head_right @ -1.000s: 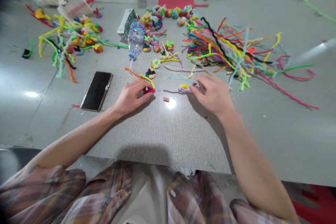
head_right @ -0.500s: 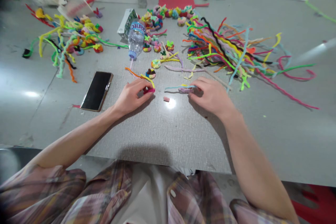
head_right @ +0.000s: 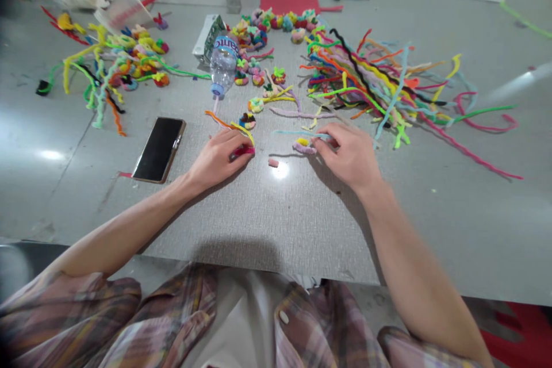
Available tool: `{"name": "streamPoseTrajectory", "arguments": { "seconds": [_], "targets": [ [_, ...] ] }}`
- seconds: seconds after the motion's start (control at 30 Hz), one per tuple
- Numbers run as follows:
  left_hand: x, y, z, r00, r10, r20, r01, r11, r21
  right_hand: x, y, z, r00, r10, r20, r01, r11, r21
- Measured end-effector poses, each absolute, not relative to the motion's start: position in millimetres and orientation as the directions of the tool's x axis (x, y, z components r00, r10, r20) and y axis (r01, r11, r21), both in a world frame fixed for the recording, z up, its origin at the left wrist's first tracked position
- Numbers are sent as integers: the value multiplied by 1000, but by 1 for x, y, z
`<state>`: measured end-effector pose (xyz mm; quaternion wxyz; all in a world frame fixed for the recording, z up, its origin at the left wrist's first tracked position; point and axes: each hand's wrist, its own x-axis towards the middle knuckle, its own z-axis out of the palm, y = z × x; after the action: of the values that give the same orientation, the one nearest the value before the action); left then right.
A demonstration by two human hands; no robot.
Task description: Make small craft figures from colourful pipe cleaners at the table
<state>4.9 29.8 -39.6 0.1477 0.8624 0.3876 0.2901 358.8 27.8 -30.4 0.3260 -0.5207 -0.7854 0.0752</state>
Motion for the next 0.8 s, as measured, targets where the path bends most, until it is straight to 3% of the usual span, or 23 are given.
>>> {"name": "streamPoseTrajectory", "arguments": {
  "seconds": [0.37, 0.8],
  "targets": [
    [24, 15, -37, 721, 609, 330, 540, -793, 283, 354, 27, -25, -203, 830, 520, 738, 479, -476],
    [44, 7, -33, 758, 533, 376, 505, -844, 180, 341, 23, -31, -228, 787, 573, 715, 535, -451]
  ]
}}
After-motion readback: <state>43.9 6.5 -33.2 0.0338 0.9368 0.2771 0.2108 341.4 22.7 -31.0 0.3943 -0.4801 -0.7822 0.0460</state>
